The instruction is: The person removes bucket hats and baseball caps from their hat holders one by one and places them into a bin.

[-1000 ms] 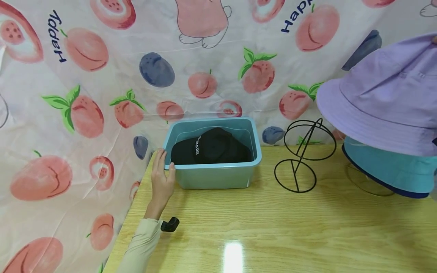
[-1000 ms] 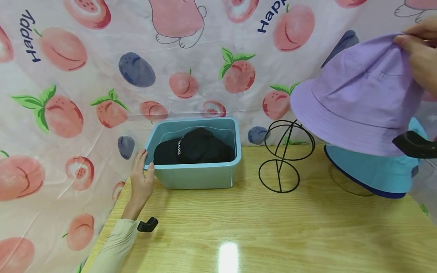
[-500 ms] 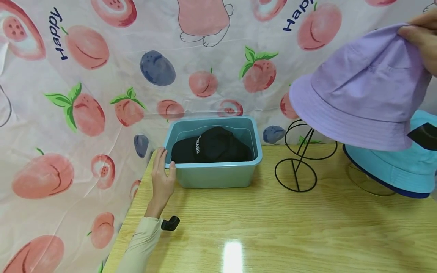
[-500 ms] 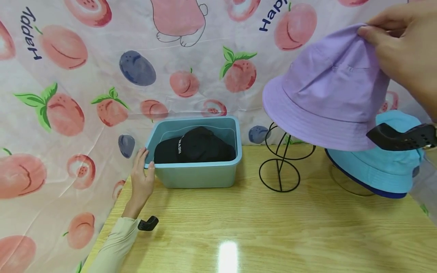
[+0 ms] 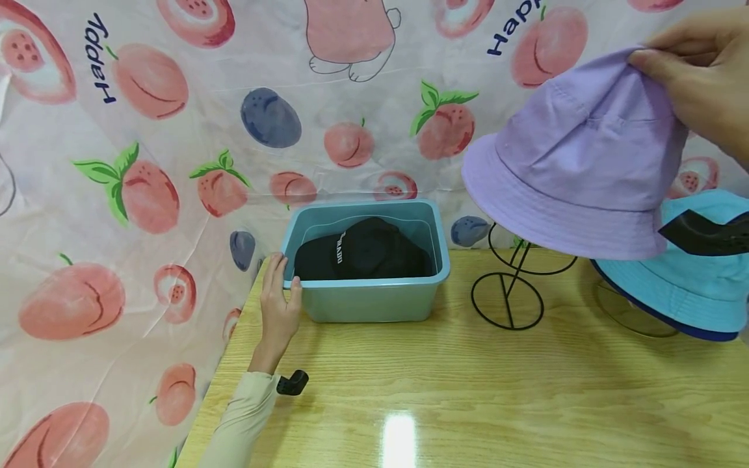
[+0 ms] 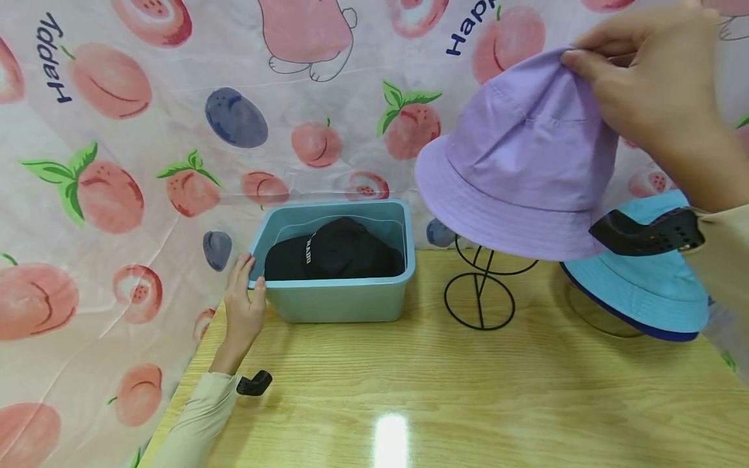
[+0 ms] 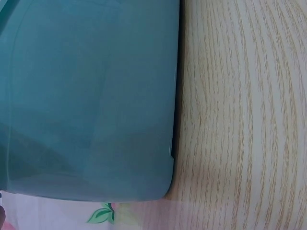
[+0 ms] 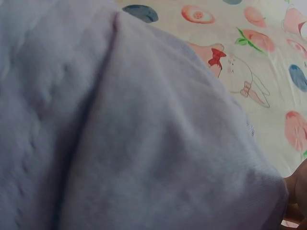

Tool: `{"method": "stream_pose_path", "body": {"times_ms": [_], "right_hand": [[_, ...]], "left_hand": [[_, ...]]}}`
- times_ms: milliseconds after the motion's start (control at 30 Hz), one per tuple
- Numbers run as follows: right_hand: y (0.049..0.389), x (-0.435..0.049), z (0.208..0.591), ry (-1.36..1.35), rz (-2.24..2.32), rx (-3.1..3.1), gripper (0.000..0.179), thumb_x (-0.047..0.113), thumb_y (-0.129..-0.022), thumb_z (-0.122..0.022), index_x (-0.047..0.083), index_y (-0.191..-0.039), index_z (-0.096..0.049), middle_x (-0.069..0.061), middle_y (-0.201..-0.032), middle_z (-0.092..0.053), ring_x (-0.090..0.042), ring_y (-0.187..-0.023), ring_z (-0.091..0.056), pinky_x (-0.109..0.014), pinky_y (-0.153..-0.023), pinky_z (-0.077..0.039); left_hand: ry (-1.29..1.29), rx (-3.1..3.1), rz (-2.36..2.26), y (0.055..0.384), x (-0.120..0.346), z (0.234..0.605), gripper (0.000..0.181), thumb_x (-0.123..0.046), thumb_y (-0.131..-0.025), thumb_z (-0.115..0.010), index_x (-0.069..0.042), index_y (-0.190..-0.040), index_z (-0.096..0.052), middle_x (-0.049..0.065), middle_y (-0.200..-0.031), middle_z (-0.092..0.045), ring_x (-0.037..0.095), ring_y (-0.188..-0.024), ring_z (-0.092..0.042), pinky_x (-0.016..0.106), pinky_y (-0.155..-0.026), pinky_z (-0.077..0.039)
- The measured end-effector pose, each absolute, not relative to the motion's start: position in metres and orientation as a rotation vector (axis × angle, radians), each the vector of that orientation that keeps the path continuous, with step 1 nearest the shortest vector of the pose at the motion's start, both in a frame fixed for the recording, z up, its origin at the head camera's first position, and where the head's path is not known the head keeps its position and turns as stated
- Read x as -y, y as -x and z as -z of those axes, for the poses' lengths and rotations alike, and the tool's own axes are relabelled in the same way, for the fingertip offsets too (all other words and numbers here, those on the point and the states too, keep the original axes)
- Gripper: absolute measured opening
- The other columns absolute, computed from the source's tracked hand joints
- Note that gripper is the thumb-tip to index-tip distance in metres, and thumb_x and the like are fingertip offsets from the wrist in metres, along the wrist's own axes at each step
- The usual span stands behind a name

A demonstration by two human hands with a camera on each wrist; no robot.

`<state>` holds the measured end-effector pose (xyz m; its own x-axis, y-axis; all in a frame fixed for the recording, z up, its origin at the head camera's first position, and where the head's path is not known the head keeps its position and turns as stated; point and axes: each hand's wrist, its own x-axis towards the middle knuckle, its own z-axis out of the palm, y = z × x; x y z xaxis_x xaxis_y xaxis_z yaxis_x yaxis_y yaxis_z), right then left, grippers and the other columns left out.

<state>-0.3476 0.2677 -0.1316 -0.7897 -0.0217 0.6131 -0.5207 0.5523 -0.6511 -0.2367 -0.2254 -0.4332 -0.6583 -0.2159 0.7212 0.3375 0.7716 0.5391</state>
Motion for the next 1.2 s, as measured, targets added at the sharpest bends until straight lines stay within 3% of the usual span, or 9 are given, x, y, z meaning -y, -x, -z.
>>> {"method": "stream_pose_path", "body": {"times_ms": [267, 400, 500, 733, 967, 1200], "right_hand": [[0.333, -0.244, 0.128, -0.385, -1.007, 2.378, 0.037, 0.030, -0.093, -0.058, 0.014, -0.126, -0.063, 0.011, -0.124, -0.060, 0.002, -0.113, -0.053, -0.021, -0.098, -0.036], [0.328, -0.231, 0.127, -0.420, -0.905, 2.387, 0.039, 0.031, -0.093, -0.058, 0.008, -0.123, -0.064, -0.001, -0.123, -0.061, 0.001, -0.112, -0.054, -0.022, -0.096, -0.038], [0.326, -0.221, 0.128, -0.501, -0.879, 2.330, 0.036, 0.028, -0.092, -0.061, 0.003, -0.117, -0.066, -0.010, -0.117, -0.065, 0.007, -0.104, -0.055, -0.019, -0.092, -0.041], [0.325, -0.204, 0.129, -0.560, -0.853, 2.292, 0.033, 0.029, -0.090, -0.063, 0.004, -0.109, -0.071, -0.004, -0.109, -0.068, 0.014, -0.094, -0.055, -0.014, -0.086, -0.044], [0.322, -0.187, 0.132, -0.559, -0.928, 2.339, 0.031, 0.027, -0.090, -0.063, 0.005, -0.111, -0.071, -0.017, -0.113, -0.065, 0.003, -0.101, -0.060, -0.019, -0.090, -0.044], [0.324, -0.167, 0.135, -0.645, -0.939, 2.333, 0.027, 0.022, -0.089, -0.065, 0.003, -0.107, -0.073, -0.016, -0.104, -0.068, 0.005, -0.093, -0.062, -0.018, -0.086, -0.046]], "left_hand": [[0.096, 2.138, 0.862, 0.236, 0.226, 0.431, 0.047, -0.017, -0.094, -0.049, 0.010, -0.133, -0.046, 0.023, -0.143, -0.038, 0.038, -0.133, -0.033, 0.050, -0.107, -0.028], [0.087, 2.145, 0.860, 0.236, 0.227, 0.432, 0.048, -0.018, -0.094, -0.048, 0.009, -0.134, -0.046, 0.023, -0.143, -0.039, 0.035, -0.134, -0.033, 0.049, -0.107, -0.028], [0.092, 2.141, 0.863, 0.236, 0.228, 0.432, 0.048, -0.017, -0.094, -0.048, 0.009, -0.134, -0.046, 0.023, -0.143, -0.039, 0.034, -0.134, -0.033, 0.049, -0.107, -0.029], [0.095, 2.138, 0.866, 0.235, 0.228, 0.433, 0.047, -0.017, -0.094, -0.048, 0.008, -0.134, -0.046, 0.019, -0.145, -0.038, 0.030, -0.136, -0.032, 0.049, -0.106, -0.029], [0.103, 2.127, 0.873, 0.234, 0.228, 0.433, 0.047, -0.017, -0.094, -0.049, 0.009, -0.133, -0.047, 0.018, -0.145, -0.038, 0.031, -0.136, -0.032, 0.049, -0.106, -0.029], [0.113, 2.116, 0.873, 0.233, 0.229, 0.434, 0.047, -0.016, -0.094, -0.050, 0.009, -0.134, -0.046, 0.019, -0.144, -0.038, 0.034, -0.134, -0.033, 0.049, -0.106, -0.030]]}}
